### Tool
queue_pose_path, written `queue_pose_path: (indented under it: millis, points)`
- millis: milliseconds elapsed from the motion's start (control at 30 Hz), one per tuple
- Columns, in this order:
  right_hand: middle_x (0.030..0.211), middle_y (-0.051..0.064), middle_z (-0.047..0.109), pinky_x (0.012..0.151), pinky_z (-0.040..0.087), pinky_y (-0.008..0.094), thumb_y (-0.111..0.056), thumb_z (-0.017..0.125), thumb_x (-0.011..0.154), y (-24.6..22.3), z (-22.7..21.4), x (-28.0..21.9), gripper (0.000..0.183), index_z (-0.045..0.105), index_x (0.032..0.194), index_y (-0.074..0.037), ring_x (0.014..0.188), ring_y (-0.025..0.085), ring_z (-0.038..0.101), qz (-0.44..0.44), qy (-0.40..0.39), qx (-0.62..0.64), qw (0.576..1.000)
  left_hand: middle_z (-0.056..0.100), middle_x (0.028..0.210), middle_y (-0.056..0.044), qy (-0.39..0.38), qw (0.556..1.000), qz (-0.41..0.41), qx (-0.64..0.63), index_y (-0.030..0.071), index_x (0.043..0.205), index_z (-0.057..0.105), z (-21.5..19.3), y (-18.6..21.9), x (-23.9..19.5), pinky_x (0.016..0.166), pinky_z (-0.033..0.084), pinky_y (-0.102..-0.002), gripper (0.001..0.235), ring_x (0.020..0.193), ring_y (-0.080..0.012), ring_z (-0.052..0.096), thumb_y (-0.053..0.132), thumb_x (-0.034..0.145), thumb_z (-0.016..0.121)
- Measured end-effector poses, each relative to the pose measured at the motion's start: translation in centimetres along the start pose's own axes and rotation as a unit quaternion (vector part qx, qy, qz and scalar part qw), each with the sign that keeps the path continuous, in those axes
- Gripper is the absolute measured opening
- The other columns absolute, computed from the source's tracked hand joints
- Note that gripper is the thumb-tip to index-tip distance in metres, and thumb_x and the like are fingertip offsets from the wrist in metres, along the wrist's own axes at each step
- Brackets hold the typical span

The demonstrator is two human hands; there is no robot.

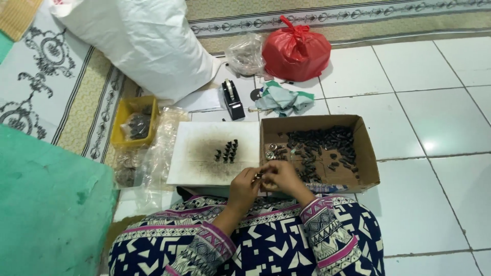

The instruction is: Assembling small metal bolts into a template jig while sitting on the floor.

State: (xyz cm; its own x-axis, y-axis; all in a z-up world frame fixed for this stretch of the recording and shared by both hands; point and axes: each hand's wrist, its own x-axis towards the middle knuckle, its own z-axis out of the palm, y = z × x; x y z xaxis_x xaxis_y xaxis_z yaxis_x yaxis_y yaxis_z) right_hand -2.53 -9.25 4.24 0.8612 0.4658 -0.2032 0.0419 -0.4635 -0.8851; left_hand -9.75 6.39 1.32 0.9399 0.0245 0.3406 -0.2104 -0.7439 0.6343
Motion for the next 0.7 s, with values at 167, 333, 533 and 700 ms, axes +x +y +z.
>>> queue_pose_path:
  millis: [167, 333, 533, 700]
  points:
    - [0.089, 0.019, 0.079, 0.066, 0.066, 0.036, 0.0, 0.081, 0.08, 2.0, 4.3, 0.1, 0.032, 0.076, 0.111, -0.001, 0.079, 0.026, 0.077, 0.05, -0.035, 0.149, 0.987, 0.071, 0.084, -0.003, 0.075, 0.997, -0.035, 0.004, 0.011, 0.094, 0.074, -3.8, -0.1, -4.6, 0.065, 0.063, -0.03, 0.01, 0.08, -0.0234, 0.075, 0.008, 0.086, 0.078]
    - [0.096, 0.02, 0.078, 0.071, 0.067, 0.037, -0.001, 0.081, 0.082, -0.3, 6.4, -1.4, 0.039, 0.071, 0.12, 0.001, 0.082, 0.025, 0.075, 0.09, -0.039, 0.22, 0.971, 0.073, 0.082, -0.005, 0.126, 0.988, -0.078, -0.042, 0.01, 0.09, 0.075, -4.6, -0.6, -6.7, 0.065, 0.063, -0.033, 0.011, 0.082, -0.0276, 0.076, 0.006, 0.082, 0.081]
    - [0.087, 0.02, 0.079, 0.07, 0.067, 0.037, 0.004, 0.077, 0.081, -1.1, 7.0, -2.4, 0.037, 0.074, 0.118, 0.001, 0.078, 0.027, 0.076, 0.046, 0.005, 0.207, 0.977, 0.074, 0.083, -0.005, 0.116, 0.983, -0.119, -0.073, 0.009, 0.091, 0.077, -4.5, -0.8, -6.9, 0.065, 0.062, -0.03, 0.009, 0.08, -0.025, 0.076, 0.01, 0.084, 0.081]
    - [0.087, 0.018, 0.078, 0.073, 0.066, 0.036, 0.001, 0.087, 0.075, -1.5, 6.9, -2.9, 0.046, 0.073, 0.119, 0.0, 0.078, 0.022, 0.075, 0.028, 0.036, 0.271, 0.962, 0.078, 0.089, -0.021, 0.089, 0.895, -0.287, -0.329, -0.001, 0.1, 0.079, -5.1, -1.0, -6.7, 0.075, 0.065, -0.037, 0.017, 0.09, -0.0335, 0.077, 0.002, 0.084, 0.079]
